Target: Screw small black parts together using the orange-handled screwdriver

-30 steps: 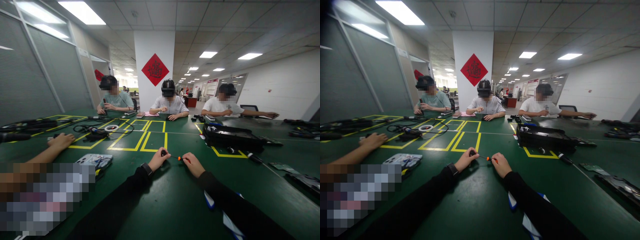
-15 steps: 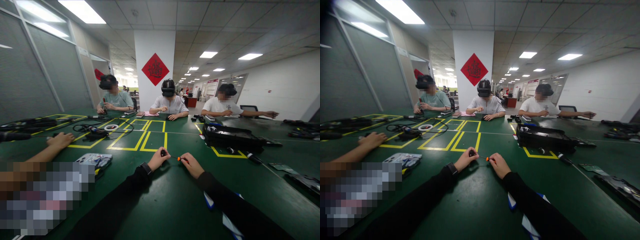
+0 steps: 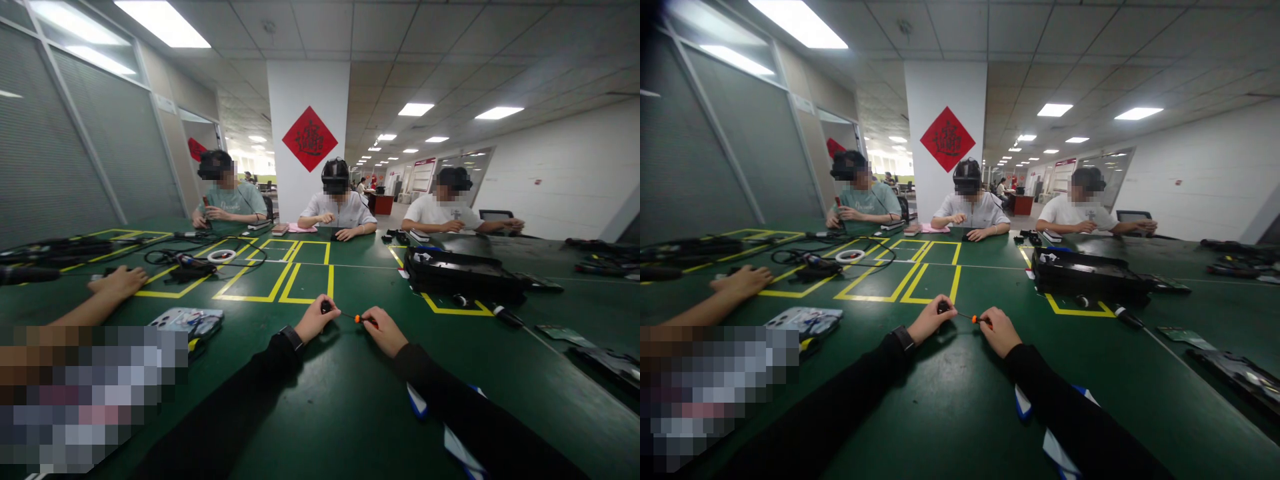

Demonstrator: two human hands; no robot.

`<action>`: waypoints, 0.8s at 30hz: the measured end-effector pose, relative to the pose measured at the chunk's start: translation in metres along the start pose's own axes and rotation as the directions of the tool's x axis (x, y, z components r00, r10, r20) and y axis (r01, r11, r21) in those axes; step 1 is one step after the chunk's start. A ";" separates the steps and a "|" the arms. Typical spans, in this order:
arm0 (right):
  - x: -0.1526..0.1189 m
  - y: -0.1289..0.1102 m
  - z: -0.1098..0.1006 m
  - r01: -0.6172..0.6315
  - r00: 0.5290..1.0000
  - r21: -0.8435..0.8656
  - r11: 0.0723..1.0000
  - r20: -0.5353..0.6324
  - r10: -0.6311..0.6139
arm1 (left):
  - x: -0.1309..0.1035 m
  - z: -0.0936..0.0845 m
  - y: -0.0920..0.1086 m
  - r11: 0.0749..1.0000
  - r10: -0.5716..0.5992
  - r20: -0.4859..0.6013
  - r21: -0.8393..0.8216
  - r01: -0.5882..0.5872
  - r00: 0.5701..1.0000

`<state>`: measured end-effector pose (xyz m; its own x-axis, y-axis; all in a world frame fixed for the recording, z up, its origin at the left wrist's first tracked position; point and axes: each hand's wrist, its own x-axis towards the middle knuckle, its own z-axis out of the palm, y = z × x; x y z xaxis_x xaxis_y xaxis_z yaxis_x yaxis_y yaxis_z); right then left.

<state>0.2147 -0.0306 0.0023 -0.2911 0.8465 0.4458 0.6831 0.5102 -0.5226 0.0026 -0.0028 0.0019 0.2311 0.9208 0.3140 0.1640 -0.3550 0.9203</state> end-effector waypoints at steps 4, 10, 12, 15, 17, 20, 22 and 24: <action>-0.002 -0.003 -0.001 0.015 1.000 0.019 1.000 -0.015 -0.015 | 0.000 0.000 0.002 1.000 0.008 -0.016 0.008 -0.008 1.000; -0.001 0.000 -0.001 -0.018 0.999 -0.006 1.000 -0.040 0.018 | 0.000 0.002 0.000 1.000 0.008 0.006 -0.005 -0.008 1.000; 0.000 0.003 -0.001 -0.017 1.000 -0.018 1.000 -0.018 0.017 | -0.001 0.002 0.000 1.000 -0.003 0.007 0.005 0.003 1.000; 0.001 0.005 -0.001 -0.002 1.000 -0.022 1.000 -0.012 0.002 | -0.002 0.002 0.001 1.000 -0.013 -0.002 0.018 0.013 1.000; 0.001 0.004 -0.001 0.006 1.000 -0.010 1.000 -0.026 -0.007 | -0.002 0.001 0.002 1.000 -0.013 -0.013 0.024 0.013 1.000; -0.001 0.002 0.000 0.002 0.999 0.026 1.000 -0.033 -0.001 | -0.002 0.001 0.005 1.000 0.005 -0.016 0.022 -0.005 1.000; -0.002 0.001 0.001 -0.013 0.999 0.048 0.999 -0.031 0.015 | -0.003 0.001 0.006 1.000 0.014 -0.007 0.012 -0.014 1.000; -0.002 0.001 0.001 -0.031 0.999 0.054 0.998 -0.022 0.032 | -0.003 0.002 0.007 1.000 0.007 -0.007 0.008 -0.007 1.000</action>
<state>0.2153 -0.0314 0.0005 -0.2540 0.8590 0.4446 0.6545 0.4911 -0.5749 0.0046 -0.0083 0.0068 0.2254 0.9194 0.3223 0.1704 -0.3629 0.9161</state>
